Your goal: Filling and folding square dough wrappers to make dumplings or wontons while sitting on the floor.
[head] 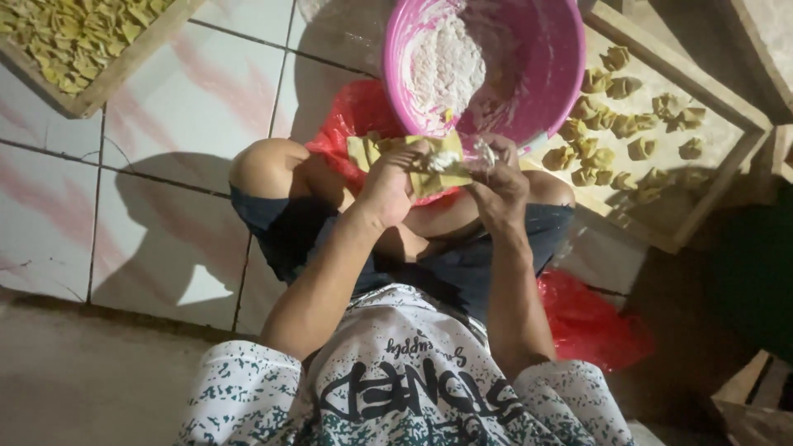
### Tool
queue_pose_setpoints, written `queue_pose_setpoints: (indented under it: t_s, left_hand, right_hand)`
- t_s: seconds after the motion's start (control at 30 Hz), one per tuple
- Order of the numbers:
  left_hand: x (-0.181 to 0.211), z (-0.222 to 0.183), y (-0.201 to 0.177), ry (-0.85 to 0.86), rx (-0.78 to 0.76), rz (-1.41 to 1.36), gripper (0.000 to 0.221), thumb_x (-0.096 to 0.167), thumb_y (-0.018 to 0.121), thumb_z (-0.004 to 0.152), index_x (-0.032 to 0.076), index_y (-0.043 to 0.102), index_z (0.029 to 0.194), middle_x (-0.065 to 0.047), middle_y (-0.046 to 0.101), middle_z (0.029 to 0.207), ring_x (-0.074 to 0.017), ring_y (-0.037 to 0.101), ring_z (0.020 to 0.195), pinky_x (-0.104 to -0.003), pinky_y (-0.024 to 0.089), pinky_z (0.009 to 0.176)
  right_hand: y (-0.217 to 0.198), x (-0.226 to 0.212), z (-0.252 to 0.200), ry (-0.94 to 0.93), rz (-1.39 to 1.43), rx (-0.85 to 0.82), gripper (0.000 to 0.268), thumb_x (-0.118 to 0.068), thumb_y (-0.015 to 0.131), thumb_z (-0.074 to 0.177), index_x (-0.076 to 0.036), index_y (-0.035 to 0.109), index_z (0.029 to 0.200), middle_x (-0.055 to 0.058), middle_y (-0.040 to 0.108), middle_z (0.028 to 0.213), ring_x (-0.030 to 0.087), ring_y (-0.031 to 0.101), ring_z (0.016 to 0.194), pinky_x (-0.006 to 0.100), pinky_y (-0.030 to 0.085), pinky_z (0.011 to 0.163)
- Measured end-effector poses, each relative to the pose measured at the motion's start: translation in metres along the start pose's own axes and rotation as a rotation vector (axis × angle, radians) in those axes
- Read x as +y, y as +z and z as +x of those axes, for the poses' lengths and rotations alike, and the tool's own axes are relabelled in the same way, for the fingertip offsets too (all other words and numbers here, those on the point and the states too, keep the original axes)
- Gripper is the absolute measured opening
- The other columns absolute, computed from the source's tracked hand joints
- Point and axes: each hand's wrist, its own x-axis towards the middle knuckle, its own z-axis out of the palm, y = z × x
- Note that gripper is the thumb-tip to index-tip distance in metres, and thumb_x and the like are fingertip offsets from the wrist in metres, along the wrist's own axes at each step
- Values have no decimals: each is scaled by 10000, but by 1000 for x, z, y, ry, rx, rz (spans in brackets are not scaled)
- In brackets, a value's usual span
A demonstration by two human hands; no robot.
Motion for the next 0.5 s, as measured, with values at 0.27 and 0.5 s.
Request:
queue_pose_setpoints:
  t_s: [0.27, 0.5]
  left_hand:
    - [46, -95, 49, 93, -333, 344, 187, 147, 667, 867, 34, 595, 736, -159, 629, 714, -279, 682, 644, -394, 574, 554]
    - [24, -78, 16, 649, -451, 973, 362, 146, 820, 844, 137, 743, 1198, -32, 747, 1200, -159, 652, 1215, -352, 563, 994]
  right_hand:
    - [-11, -16, -10, 223, 148, 131, 256, 63, 866, 796, 102, 715, 1000, 151, 599, 600, 144, 566, 458, 265, 429, 413]
    - [-30, -1, -31, 88, 181, 110, 304, 133, 801, 820, 103, 714, 1109, 273, 696, 990, 172, 651, 651, 289, 521, 424]
